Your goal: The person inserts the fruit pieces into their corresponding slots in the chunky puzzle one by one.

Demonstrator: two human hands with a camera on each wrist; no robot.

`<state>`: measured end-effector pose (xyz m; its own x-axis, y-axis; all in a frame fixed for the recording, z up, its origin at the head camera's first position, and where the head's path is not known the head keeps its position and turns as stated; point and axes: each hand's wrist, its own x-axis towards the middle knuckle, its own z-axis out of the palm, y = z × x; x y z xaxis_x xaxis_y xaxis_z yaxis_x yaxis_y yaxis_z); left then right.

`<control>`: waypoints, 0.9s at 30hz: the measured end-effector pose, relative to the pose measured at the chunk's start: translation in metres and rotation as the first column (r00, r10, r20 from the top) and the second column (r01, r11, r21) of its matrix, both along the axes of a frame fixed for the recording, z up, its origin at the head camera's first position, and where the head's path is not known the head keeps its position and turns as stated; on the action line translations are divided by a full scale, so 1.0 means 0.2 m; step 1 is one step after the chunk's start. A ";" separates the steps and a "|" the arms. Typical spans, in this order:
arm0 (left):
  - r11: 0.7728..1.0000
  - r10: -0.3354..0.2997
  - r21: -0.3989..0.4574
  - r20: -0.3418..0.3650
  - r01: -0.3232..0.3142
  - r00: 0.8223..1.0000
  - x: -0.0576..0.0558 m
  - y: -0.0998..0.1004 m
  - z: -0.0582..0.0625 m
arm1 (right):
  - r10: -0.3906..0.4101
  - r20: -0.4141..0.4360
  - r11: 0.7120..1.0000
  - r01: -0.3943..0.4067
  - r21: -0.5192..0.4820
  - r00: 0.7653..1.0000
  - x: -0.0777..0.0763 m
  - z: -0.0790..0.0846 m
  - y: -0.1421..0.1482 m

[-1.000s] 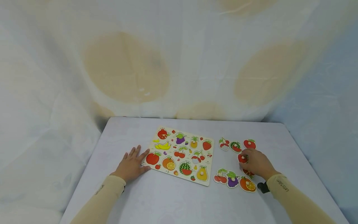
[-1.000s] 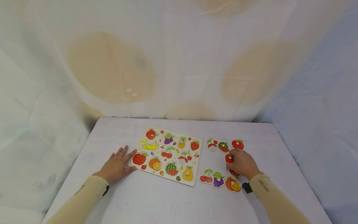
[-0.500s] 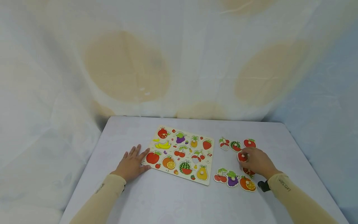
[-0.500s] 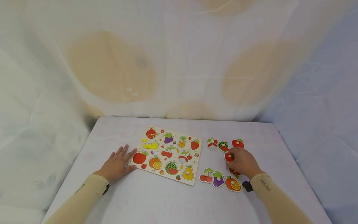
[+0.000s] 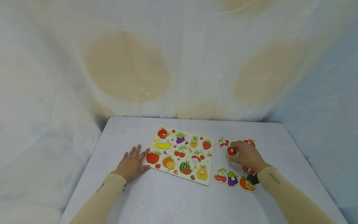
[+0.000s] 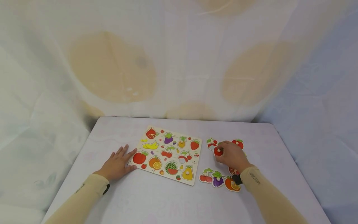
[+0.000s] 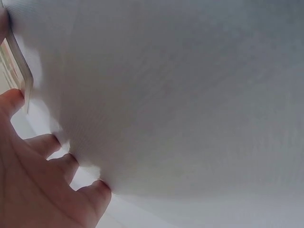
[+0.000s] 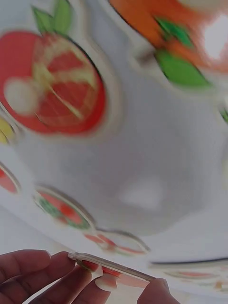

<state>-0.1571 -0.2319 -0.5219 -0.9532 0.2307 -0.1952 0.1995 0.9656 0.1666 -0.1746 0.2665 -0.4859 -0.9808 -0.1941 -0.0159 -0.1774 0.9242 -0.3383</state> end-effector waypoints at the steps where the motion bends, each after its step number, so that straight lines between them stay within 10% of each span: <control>1: 1.000 0.002 0.002 0.000 -0.002 1.000 0.00 0.00 0.00 | 0.006 -0.001 1.000 -0.006 -0.008 1.000 -0.01 0.01 -0.02; 27: 1.000 0.005 0.022 -0.007 -0.005 1.000 0.01 0.02 0.02 | 0.016 0.079 1.000 -0.015 -0.020 0.997 -0.24 -0.07 -0.44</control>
<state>-0.1549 -0.2288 -0.5175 -0.9556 0.2304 -0.1836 0.1962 0.9626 0.1870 -0.2231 0.1786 -0.5006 -0.9735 -0.2104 -0.0892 -0.1638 0.9145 -0.3699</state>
